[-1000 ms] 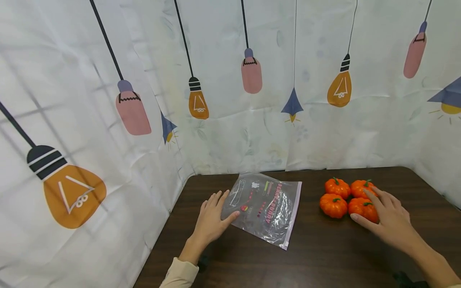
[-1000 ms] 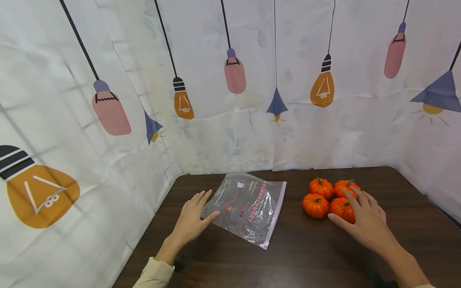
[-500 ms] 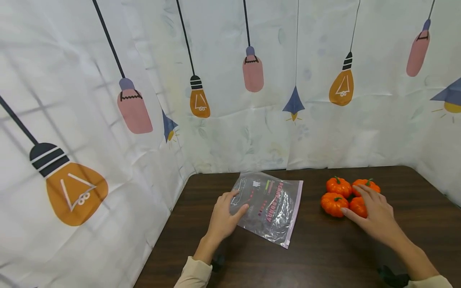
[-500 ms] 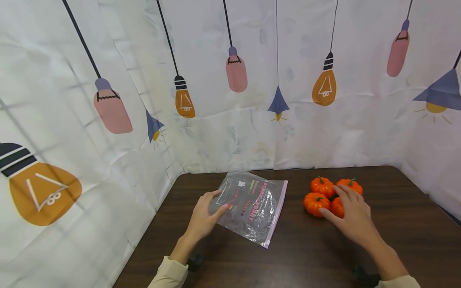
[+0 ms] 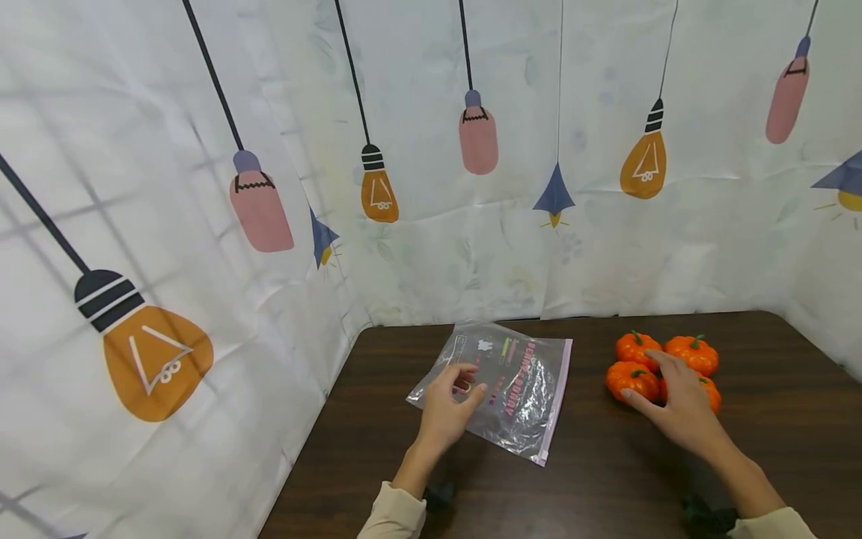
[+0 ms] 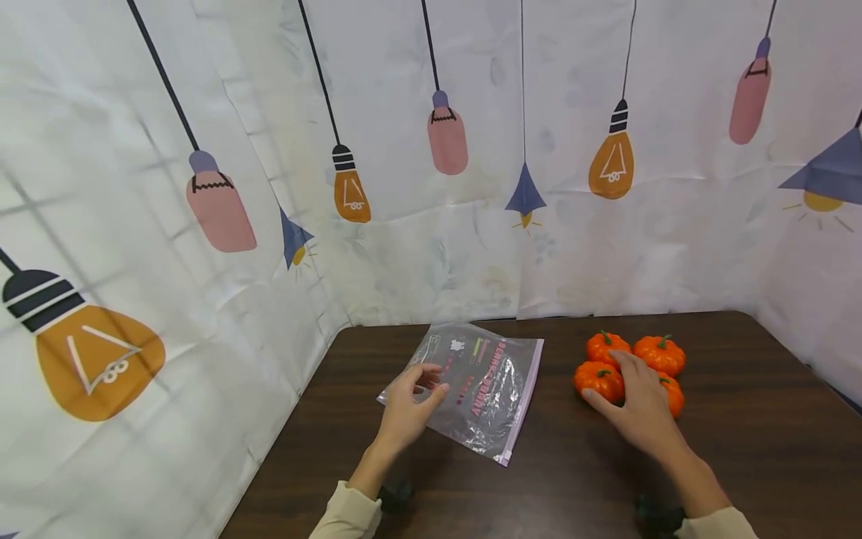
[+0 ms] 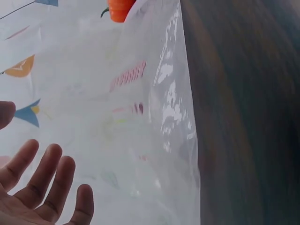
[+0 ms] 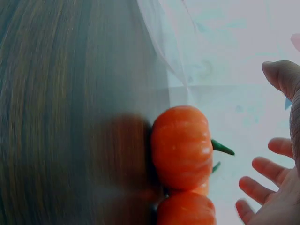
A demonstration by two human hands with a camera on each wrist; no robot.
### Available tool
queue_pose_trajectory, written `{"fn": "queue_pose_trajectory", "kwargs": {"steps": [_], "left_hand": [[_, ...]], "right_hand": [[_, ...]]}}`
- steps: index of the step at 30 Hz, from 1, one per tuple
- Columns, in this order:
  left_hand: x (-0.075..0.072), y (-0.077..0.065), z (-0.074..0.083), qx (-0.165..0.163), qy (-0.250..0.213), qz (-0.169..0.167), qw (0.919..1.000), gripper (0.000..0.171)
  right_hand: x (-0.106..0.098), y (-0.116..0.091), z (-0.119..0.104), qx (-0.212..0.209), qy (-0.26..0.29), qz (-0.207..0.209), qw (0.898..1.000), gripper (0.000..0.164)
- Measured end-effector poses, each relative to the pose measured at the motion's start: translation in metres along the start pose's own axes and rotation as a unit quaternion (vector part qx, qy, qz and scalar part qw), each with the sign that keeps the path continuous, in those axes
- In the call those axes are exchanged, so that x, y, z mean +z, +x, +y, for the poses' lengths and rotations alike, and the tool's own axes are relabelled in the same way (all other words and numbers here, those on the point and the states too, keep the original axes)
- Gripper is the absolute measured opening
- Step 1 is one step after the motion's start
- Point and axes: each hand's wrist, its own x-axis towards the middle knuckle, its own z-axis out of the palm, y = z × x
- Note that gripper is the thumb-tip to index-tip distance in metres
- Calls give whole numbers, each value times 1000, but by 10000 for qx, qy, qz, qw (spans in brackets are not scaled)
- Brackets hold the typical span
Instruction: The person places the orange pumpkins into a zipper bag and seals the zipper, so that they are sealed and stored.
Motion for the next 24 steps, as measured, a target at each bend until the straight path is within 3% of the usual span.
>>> {"fn": "queue_pose_trajectory", "kwargs": {"steps": [8,12,18,24], "left_hand": [[17,-3,5,-248,-316,-214,9990,26],[26,-2,9,-310,-316,-490,9978,25],[41,-2,14,-417,-57,-814,9958,25],[57,-5,19,-355,752,-1009,9914,24]], "right_hand": [[16,3,0,-14,244,66,9997,80],[21,4,-1,35,291,97,9995,80],[29,7,3,78,205,65,9997,82],[33,8,6,161,32,-22,9999,87]]}}
